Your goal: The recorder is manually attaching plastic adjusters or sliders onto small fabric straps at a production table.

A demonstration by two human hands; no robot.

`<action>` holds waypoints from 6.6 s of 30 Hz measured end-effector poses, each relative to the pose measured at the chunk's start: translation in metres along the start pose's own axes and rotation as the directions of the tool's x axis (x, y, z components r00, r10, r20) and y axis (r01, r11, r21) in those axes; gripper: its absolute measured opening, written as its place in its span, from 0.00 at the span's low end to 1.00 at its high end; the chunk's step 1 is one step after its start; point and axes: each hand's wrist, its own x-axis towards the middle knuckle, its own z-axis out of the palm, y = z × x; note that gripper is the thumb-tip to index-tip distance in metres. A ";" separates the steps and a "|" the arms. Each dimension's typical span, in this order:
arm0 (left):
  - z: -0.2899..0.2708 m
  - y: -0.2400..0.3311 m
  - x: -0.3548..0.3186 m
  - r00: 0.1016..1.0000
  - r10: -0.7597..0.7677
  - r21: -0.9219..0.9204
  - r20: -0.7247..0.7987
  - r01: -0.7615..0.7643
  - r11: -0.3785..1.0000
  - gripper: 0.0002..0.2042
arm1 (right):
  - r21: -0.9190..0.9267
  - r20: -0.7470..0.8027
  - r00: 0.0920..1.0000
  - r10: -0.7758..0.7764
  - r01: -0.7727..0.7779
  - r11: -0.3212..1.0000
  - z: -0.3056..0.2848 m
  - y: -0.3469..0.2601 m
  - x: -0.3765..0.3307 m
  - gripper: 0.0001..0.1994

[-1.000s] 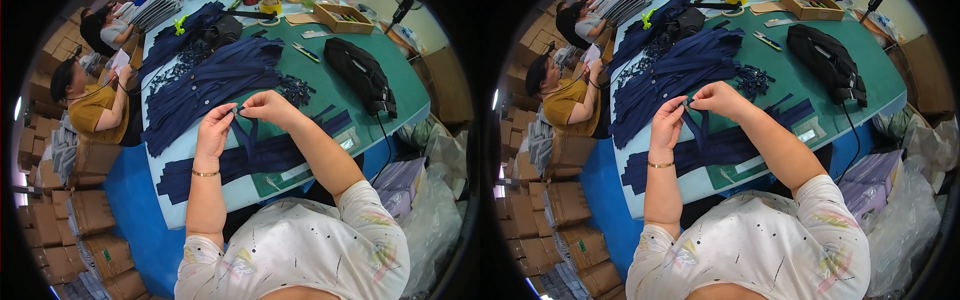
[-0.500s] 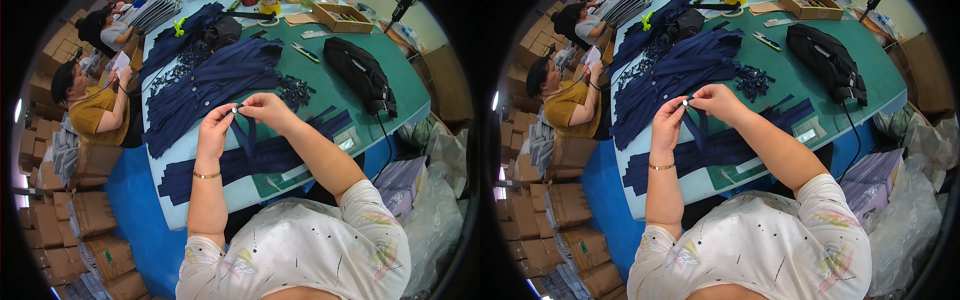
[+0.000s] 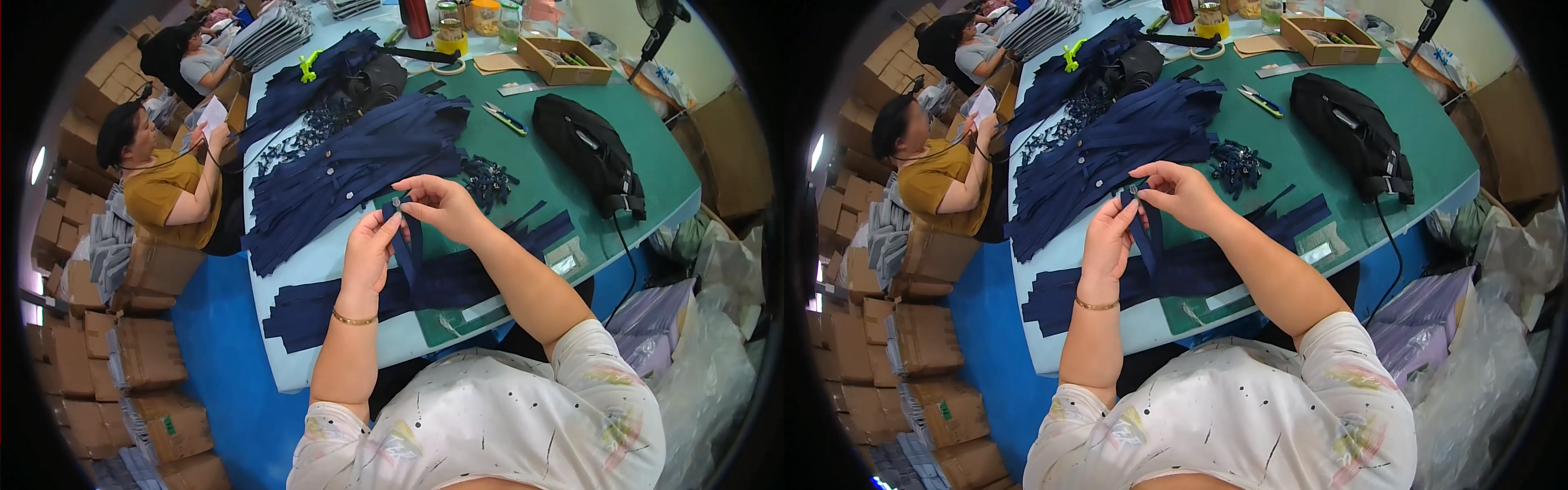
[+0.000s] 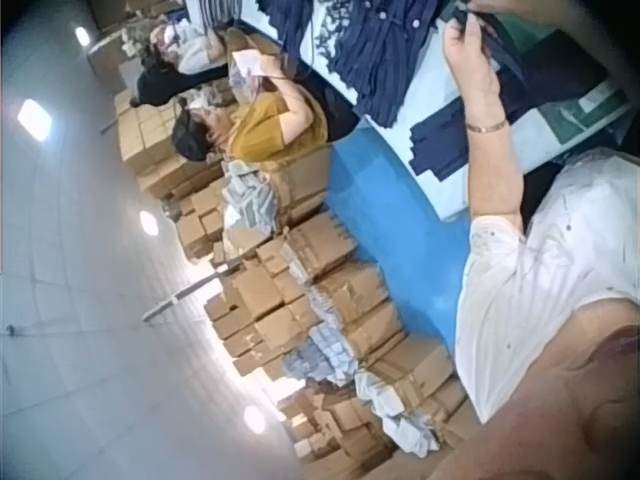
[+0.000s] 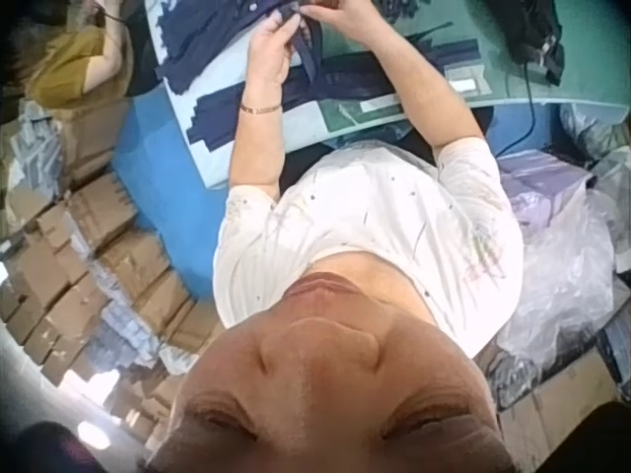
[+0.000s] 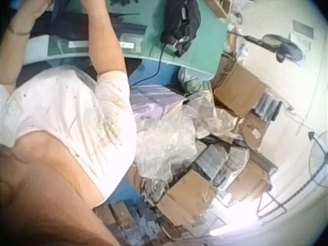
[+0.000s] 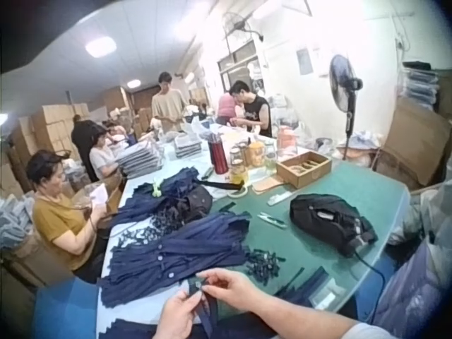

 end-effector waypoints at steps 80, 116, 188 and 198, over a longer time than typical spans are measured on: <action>0.007 -0.023 0.003 0.994 0.111 0.268 -0.025 -0.100 0.958 0.09 | -0.190 -0.006 0.999 0.045 -0.046 0.981 -0.013 -0.001 0.006 0.07; -0.002 -0.020 0.002 0.988 0.149 0.349 0.028 -0.149 0.925 0.10 | -0.151 0.086 0.988 0.130 -0.116 0.982 0.000 0.004 0.000 0.08; 0.047 -0.020 -0.046 0.784 0.161 0.723 0.600 -0.617 0.312 0.12 | -0.823 0.210 0.977 0.033 0.158 0.546 -0.074 -0.040 -0.125 0.08; 0.053 -0.022 -0.053 0.734 0.332 0.707 0.592 -0.671 0.223 0.14 | -0.790 0.108 0.993 -0.055 0.119 0.601 -0.060 -0.061 -0.114 0.07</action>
